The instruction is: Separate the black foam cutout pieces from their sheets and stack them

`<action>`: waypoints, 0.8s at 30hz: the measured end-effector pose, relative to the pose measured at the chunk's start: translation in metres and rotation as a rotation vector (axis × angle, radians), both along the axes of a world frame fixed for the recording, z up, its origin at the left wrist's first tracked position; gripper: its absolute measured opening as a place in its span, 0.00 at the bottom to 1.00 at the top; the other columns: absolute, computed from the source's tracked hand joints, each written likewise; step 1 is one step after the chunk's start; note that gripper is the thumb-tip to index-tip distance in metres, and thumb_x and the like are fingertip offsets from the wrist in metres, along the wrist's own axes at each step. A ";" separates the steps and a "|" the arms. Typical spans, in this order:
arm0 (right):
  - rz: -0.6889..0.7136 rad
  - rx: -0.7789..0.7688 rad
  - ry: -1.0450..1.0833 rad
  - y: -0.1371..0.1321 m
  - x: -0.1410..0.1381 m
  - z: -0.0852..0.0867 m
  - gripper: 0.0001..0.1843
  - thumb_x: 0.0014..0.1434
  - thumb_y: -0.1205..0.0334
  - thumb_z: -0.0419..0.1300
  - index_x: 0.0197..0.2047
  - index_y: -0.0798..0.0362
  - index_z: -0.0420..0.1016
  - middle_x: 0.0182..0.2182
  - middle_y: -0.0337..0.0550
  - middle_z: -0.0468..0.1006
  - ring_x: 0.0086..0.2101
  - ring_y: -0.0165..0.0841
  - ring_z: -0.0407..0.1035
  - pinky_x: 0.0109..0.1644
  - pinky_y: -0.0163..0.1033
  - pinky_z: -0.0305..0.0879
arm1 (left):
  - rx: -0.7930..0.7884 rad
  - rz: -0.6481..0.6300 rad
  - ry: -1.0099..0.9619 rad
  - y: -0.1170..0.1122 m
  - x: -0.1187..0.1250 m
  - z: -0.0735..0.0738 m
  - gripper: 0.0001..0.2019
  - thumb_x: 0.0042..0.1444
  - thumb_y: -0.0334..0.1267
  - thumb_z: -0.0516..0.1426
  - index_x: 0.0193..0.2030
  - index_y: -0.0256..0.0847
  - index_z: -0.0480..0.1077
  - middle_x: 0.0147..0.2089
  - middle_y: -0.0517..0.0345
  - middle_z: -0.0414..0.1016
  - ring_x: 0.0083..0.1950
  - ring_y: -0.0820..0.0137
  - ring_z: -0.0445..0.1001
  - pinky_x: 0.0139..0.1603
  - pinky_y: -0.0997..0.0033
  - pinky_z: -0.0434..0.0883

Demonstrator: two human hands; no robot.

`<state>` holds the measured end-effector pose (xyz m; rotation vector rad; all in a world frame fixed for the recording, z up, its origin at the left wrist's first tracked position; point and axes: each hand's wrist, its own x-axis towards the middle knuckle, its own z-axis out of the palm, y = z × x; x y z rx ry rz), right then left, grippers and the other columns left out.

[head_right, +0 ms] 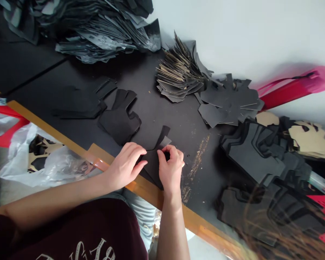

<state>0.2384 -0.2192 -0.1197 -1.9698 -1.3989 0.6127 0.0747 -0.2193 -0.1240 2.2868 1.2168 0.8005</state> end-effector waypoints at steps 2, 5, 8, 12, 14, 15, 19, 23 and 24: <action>-0.002 0.003 0.002 0.000 0.000 0.000 0.08 0.52 0.55 0.58 0.32 0.50 0.70 0.31 0.40 0.73 0.38 0.36 0.64 0.45 0.42 0.58 | -0.006 0.001 -0.015 0.000 0.000 0.000 0.06 0.59 0.28 0.51 0.43 0.34 0.63 0.42 0.46 0.68 0.46 0.62 0.63 0.50 0.59 0.68; -0.012 -0.001 -0.012 0.000 -0.001 -0.001 0.08 0.53 0.55 0.57 0.33 0.50 0.70 0.32 0.40 0.73 0.39 0.37 0.64 0.47 0.44 0.58 | -0.009 -0.014 0.009 0.001 0.000 0.000 0.07 0.60 0.29 0.51 0.45 0.32 0.65 0.42 0.46 0.67 0.47 0.61 0.62 0.50 0.59 0.67; -0.018 0.000 -0.034 0.000 -0.003 -0.001 0.08 0.53 0.55 0.58 0.33 0.50 0.70 0.33 0.41 0.74 0.41 0.38 0.64 0.47 0.45 0.57 | -0.009 -0.028 0.067 0.001 0.000 0.000 0.09 0.60 0.30 0.51 0.46 0.31 0.66 0.43 0.45 0.66 0.47 0.60 0.61 0.51 0.58 0.67; -0.007 0.008 -0.065 0.001 -0.004 -0.001 0.07 0.53 0.56 0.57 0.33 0.50 0.70 0.34 0.41 0.74 0.41 0.39 0.64 0.47 0.45 0.56 | 0.000 -0.030 0.088 0.000 0.001 -0.001 0.11 0.60 0.31 0.51 0.48 0.30 0.66 0.43 0.45 0.65 0.47 0.60 0.60 0.51 0.57 0.66; -0.005 0.008 -0.074 0.002 -0.004 0.000 0.07 0.53 0.56 0.57 0.33 0.50 0.70 0.34 0.41 0.74 0.41 0.38 0.64 0.46 0.44 0.57 | 0.005 -0.032 0.090 0.000 0.001 -0.002 0.12 0.60 0.31 0.51 0.49 0.29 0.66 0.43 0.45 0.64 0.47 0.60 0.60 0.51 0.58 0.66; -0.004 0.008 -0.078 0.002 -0.004 0.000 0.07 0.53 0.57 0.57 0.33 0.50 0.69 0.34 0.41 0.74 0.41 0.38 0.64 0.46 0.44 0.57 | 0.002 -0.032 0.094 0.000 0.001 -0.002 0.12 0.60 0.31 0.51 0.49 0.28 0.66 0.43 0.45 0.64 0.47 0.60 0.60 0.51 0.58 0.66; 0.007 0.009 -0.107 0.001 -0.003 -0.001 0.06 0.54 0.58 0.57 0.33 0.51 0.69 0.35 0.41 0.74 0.41 0.38 0.64 0.46 0.43 0.57 | -0.022 -0.033 0.125 0.002 0.001 0.001 0.12 0.60 0.32 0.51 0.48 0.28 0.67 0.44 0.44 0.64 0.48 0.59 0.60 0.52 0.57 0.66; 0.019 0.037 -0.147 0.001 -0.005 -0.004 0.06 0.54 0.58 0.57 0.33 0.51 0.69 0.36 0.42 0.74 0.40 0.38 0.64 0.47 0.44 0.58 | -0.026 -0.075 0.168 0.004 0.003 0.003 0.13 0.60 0.32 0.50 0.50 0.30 0.67 0.49 0.42 0.65 0.52 0.56 0.61 0.52 0.56 0.66; 0.025 0.052 -0.158 0.001 -0.005 -0.004 0.06 0.55 0.58 0.57 0.33 0.51 0.69 0.36 0.42 0.74 0.40 0.38 0.64 0.47 0.44 0.58 | -0.019 -0.102 0.178 0.005 0.003 0.003 0.14 0.60 0.31 0.49 0.51 0.31 0.66 0.51 0.43 0.65 0.54 0.56 0.60 0.52 0.55 0.66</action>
